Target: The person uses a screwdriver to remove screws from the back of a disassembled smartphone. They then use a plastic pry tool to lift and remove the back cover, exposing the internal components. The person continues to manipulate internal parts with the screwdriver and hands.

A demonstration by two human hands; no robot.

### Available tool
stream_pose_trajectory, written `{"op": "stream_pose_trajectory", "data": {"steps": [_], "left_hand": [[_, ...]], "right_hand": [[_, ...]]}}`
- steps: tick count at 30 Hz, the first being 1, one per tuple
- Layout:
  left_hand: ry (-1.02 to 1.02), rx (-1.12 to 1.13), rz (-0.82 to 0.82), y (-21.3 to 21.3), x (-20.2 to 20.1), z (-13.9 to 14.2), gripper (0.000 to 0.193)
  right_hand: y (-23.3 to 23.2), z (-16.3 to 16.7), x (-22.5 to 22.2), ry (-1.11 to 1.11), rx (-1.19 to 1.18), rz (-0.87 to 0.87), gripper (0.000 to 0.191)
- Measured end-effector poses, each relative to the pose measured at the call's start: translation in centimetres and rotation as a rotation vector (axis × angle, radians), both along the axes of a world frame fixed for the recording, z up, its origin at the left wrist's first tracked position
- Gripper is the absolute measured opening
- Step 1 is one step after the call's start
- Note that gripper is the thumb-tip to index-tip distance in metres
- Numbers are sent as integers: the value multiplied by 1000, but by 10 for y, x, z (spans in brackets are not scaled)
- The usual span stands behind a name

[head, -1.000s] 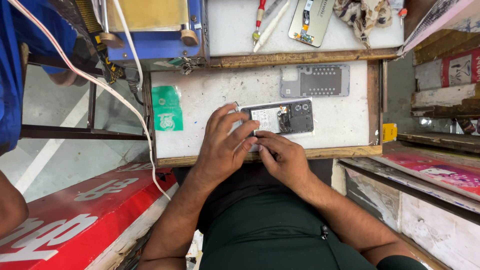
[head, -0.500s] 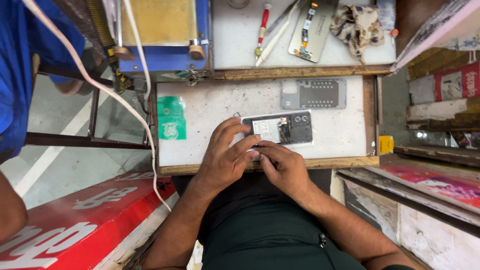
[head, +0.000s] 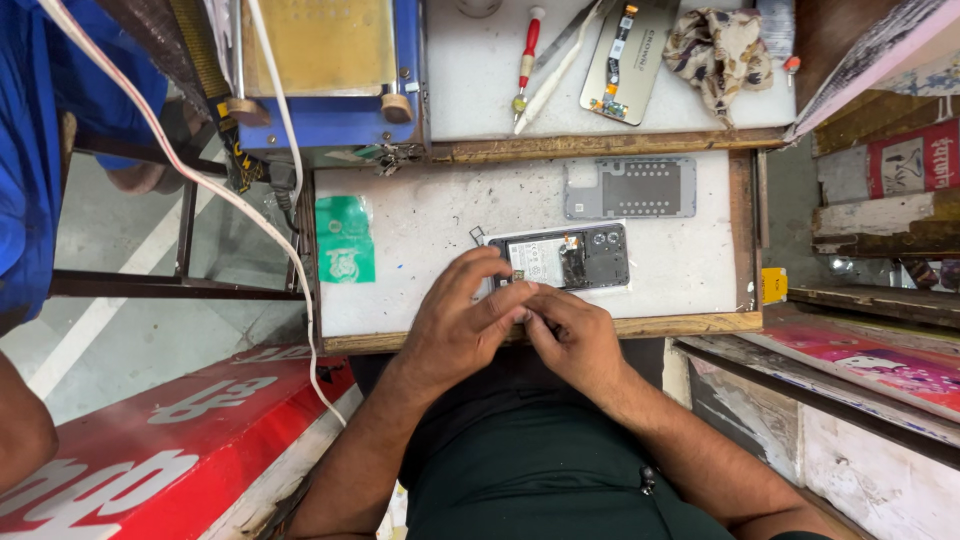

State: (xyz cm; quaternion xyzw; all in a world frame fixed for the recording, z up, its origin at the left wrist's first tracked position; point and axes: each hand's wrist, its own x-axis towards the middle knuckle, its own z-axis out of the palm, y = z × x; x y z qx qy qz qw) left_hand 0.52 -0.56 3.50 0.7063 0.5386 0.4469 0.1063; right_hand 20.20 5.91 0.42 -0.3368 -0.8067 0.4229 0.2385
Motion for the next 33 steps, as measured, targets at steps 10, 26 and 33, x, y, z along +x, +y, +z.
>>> {"op": "stream_pose_trajectory", "data": {"steps": [10, 26, 33], "left_hand": [[10, -49, 62, 1, -8, -10, 58], [-172, 72, 467, 6, -43, -41, 60], [-70, 47, 460, 11, -48, -45, 60]], "right_hand": [[0, 3, -4, 11, -74, -12, 20], [-2, -8, 2, 22, -10, -29, 14], [-4, -9, 2, 30, -23, -40, 13]]}}
